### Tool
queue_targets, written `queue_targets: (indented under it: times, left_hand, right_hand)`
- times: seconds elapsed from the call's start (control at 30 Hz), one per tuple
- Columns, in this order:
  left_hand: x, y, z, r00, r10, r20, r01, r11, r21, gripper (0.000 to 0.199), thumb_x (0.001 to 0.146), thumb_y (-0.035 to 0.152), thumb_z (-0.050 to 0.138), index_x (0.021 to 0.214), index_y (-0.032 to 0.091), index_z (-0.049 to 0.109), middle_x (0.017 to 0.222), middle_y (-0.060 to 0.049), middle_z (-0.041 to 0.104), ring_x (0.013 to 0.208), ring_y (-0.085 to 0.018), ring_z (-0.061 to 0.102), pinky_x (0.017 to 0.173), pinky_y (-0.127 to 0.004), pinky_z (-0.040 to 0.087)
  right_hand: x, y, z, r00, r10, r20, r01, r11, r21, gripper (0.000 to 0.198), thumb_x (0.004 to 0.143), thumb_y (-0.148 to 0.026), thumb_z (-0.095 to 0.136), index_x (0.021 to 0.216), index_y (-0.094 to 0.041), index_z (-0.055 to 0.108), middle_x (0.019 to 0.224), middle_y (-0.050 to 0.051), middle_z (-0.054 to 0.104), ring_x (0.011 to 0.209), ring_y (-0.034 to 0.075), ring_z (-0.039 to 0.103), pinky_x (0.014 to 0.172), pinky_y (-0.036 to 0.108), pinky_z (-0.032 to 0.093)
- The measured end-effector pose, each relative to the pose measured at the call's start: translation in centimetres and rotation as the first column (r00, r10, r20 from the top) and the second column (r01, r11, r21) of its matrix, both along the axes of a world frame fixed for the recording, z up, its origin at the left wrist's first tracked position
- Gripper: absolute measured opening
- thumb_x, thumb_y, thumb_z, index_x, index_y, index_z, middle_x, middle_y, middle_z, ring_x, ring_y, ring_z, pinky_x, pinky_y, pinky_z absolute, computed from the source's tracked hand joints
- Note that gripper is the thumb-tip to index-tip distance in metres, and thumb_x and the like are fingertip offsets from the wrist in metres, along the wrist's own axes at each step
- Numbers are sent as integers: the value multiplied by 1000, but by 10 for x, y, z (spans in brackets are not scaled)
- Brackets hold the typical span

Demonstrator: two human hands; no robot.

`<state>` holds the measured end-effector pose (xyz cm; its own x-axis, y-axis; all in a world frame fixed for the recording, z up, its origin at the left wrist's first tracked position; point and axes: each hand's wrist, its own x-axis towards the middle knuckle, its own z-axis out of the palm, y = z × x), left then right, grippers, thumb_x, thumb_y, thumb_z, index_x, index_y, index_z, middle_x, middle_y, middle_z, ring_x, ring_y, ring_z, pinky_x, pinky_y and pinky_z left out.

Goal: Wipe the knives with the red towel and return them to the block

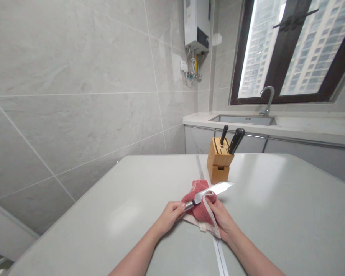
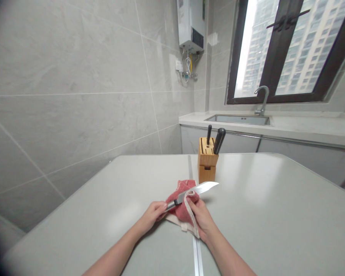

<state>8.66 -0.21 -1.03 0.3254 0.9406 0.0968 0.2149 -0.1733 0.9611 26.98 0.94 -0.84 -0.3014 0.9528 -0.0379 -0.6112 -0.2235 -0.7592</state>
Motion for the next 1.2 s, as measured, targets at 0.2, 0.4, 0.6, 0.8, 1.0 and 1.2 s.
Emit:
queue_targets:
  times: [0.2,0.4,0.6,0.8,1.0,1.2]
  left_hand:
    - [1,-1,-1,999,27,-25,-26,999,32,51,80,59,40,53,17,35,52,5,27,51,-8,24,48,-22,17]
    - [3,-4,5,993,77,-91,-62,986,155,44,84,50,40,61,14,50,59,3,38,60,-11,34,56,-22,26]
    - [4,-7,8,981,118,-152,-78,967,244,41,87,45,38,70,13,57,63,1,48,64,-13,42,60,-22,32]
    - [5,-9,8,969,127,-213,-58,951,305,37,88,42,39,74,13,59,65,1,50,63,-12,43,60,-21,32]
    - [5,-9,6,956,118,-269,-32,952,306,32,87,40,43,77,13,59,65,2,49,61,-11,42,58,-20,30]
    - [3,-9,4,958,83,-276,8,949,314,32,86,40,43,73,13,55,63,3,44,60,-10,39,57,-20,29]
  right_hand:
    - [-1,0,1,999,19,-38,-19,1000,-8,31,70,-33,68,96,-17,60,90,7,71,79,21,66,77,36,50]
    - [0,3,-4,998,-1,-67,-1,1000,-25,34,70,-32,69,99,-17,59,91,7,71,78,21,67,78,35,49]
    - [1,4,-1,998,-23,-53,22,999,-26,33,67,-30,71,95,-17,60,86,6,71,80,23,67,80,39,49]
    - [1,4,0,996,-50,-78,47,998,-43,28,67,-26,71,92,-17,62,88,5,72,79,21,67,83,37,48]
    - [1,5,-5,994,-68,-81,63,996,-64,27,67,-24,71,91,-18,61,81,4,72,71,17,67,76,33,50]
    - [1,7,-7,994,-71,-85,67,996,-54,25,68,-22,71,90,-16,61,80,4,71,68,16,66,73,32,50]
